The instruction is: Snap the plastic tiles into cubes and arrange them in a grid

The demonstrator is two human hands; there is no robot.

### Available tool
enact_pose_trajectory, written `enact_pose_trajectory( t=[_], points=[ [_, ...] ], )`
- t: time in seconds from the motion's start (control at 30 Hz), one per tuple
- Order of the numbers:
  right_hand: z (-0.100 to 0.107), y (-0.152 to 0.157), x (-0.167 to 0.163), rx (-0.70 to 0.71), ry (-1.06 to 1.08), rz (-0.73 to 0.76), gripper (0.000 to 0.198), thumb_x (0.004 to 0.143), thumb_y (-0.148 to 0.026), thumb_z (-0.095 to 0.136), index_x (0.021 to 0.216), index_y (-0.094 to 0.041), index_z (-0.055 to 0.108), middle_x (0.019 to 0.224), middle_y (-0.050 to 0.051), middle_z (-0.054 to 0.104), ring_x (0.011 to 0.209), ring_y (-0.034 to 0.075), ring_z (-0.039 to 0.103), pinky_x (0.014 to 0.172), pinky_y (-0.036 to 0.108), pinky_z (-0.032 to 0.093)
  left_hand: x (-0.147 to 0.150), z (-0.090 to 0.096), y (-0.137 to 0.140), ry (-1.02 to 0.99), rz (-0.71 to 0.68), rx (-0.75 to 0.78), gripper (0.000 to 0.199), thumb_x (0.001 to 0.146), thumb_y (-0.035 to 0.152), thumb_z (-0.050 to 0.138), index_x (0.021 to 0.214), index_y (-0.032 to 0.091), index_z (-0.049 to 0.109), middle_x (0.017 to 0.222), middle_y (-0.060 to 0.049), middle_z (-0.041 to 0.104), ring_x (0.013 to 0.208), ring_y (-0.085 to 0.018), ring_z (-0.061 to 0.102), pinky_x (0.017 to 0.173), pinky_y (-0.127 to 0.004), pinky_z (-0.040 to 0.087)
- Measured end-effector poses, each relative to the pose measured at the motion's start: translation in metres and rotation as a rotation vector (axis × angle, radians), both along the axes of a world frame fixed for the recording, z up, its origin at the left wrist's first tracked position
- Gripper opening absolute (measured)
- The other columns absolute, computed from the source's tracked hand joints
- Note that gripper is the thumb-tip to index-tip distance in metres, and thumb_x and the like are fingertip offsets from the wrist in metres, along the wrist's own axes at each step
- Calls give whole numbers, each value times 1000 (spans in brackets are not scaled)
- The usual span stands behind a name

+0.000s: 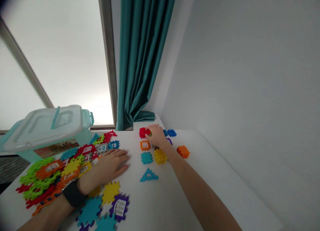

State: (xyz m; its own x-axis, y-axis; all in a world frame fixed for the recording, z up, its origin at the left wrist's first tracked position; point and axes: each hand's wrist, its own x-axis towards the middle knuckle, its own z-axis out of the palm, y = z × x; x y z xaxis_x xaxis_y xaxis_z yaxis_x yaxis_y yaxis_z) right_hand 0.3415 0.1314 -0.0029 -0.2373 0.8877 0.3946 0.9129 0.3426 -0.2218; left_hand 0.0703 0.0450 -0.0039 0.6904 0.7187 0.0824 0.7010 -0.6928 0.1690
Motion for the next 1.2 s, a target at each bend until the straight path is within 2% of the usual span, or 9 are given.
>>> enact_pose_trajectory(
  t=[0.4, 1.2],
  points=[
    [-10, 27, -6, -63, -32, -31, 18, 85, -25, 65, 101, -21, 71, 116, 9, 72, 113, 29, 56, 101, 43, 41, 2, -3, -1, -26, 9, 9, 27, 96, 32, 57, 121, 26, 68, 130, -8, 66, 122, -30, 59, 110, -52, 40],
    [-13, 24, -7, -81, -34, -29, 20, 85, -25, 62, 103, -21, 70, 117, 10, 71, 115, 29, 55, 99, 43, 40, 5, 0, -5, 7, 30, 1, 27, 95, 29, 57, 119, 24, 66, 133, -9, 64, 123, -30, 58, 110, -51, 40]
  ],
)
